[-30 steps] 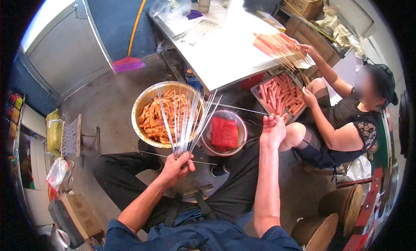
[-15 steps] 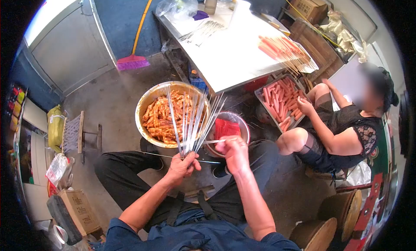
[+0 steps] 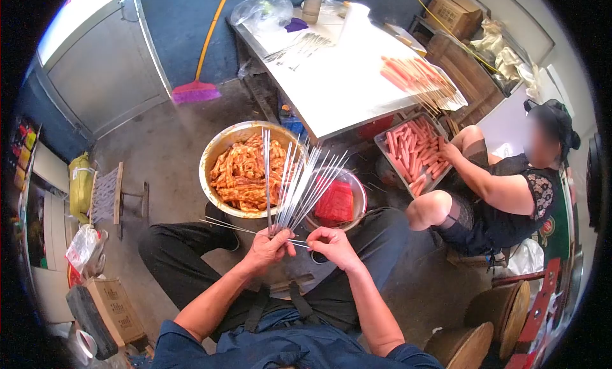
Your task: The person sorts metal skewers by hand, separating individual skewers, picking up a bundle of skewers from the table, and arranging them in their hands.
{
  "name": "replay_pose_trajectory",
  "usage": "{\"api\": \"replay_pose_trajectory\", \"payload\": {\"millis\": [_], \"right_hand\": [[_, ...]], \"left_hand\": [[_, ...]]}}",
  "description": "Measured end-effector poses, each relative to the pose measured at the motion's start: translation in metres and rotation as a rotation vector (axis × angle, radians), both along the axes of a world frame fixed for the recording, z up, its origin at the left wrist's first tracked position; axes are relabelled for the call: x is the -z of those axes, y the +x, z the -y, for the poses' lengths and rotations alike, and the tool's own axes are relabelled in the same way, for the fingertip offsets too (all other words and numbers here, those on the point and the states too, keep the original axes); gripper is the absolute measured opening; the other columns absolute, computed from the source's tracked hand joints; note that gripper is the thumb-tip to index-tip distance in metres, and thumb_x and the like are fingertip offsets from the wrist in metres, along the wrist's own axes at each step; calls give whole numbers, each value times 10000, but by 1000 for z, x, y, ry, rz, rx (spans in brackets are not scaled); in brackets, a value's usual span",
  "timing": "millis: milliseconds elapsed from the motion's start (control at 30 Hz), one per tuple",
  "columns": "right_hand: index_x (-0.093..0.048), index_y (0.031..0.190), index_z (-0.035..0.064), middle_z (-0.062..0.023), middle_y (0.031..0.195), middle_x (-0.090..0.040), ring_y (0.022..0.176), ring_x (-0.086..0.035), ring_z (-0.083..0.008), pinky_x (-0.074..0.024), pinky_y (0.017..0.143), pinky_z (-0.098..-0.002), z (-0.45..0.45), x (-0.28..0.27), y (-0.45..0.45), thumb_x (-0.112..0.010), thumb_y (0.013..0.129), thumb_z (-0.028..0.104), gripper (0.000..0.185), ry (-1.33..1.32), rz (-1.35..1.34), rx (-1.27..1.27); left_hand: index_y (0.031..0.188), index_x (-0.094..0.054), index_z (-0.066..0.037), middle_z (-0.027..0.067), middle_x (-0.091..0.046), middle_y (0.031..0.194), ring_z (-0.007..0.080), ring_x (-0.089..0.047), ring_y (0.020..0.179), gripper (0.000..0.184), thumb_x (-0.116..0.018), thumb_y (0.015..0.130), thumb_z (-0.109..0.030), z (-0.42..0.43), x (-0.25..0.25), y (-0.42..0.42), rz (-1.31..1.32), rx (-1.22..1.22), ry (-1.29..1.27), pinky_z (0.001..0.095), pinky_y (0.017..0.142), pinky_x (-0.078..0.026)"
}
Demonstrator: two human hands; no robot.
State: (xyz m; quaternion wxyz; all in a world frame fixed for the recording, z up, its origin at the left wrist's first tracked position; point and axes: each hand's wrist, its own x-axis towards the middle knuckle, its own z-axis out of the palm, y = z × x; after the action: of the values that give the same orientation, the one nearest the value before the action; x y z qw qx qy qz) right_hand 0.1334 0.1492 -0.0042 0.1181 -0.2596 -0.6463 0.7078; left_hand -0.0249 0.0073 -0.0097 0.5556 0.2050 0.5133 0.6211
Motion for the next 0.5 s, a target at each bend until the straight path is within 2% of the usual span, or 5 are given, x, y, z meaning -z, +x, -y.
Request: {"api": "replay_pose_trajectory", "payload": {"millis": [67,133,200,333,500], "right_hand": [[-632,928,8,-48,881,-651,816,-625,-129,-509,768,-273,-1,-4,-1,-630,838,94,124,1,71,-22],[-605,1017,17,-67,980,-640,899,-616,-148,-506,792,-287,-3,-16,-5,-614,863,139,197,-243,-35,116],[-549,1125,24,-79,1089,-605,967,-604,-178,-509,812,-321,-10,-21,-10,-634,862,204,330,-329,-167,160],[-520,1160,32,-78,1087,-607,927,-614,-192,-510,790,-315,-18,-39,-27,-633,861,218,370,-450,-358,338],[-619,994,60,-29,929,-651,798,-616,-124,-520,704,-286,-24,-51,-41,-665,831,134,184,-448,-388,585]], "left_hand": [[972,-583,-53,79,-627,660,57,-375,439,251,-547,923,-296,2,-4,-1,37,29,-16,203,412,-280],[969,-587,-51,77,-628,663,57,-373,439,248,-543,923,-291,3,-5,-1,34,65,-31,204,413,-281],[966,-592,-50,75,-630,666,56,-370,440,246,-540,922,-287,3,-4,1,32,108,-46,204,414,-282],[996,-614,-48,54,-632,674,48,-365,444,257,-522,925,-278,2,-1,7,11,190,-82,201,418,-283],[1033,-624,-55,42,-634,684,39,-361,448,273,-522,923,-283,3,-2,10,10,254,-75,198,417,-283]]}}
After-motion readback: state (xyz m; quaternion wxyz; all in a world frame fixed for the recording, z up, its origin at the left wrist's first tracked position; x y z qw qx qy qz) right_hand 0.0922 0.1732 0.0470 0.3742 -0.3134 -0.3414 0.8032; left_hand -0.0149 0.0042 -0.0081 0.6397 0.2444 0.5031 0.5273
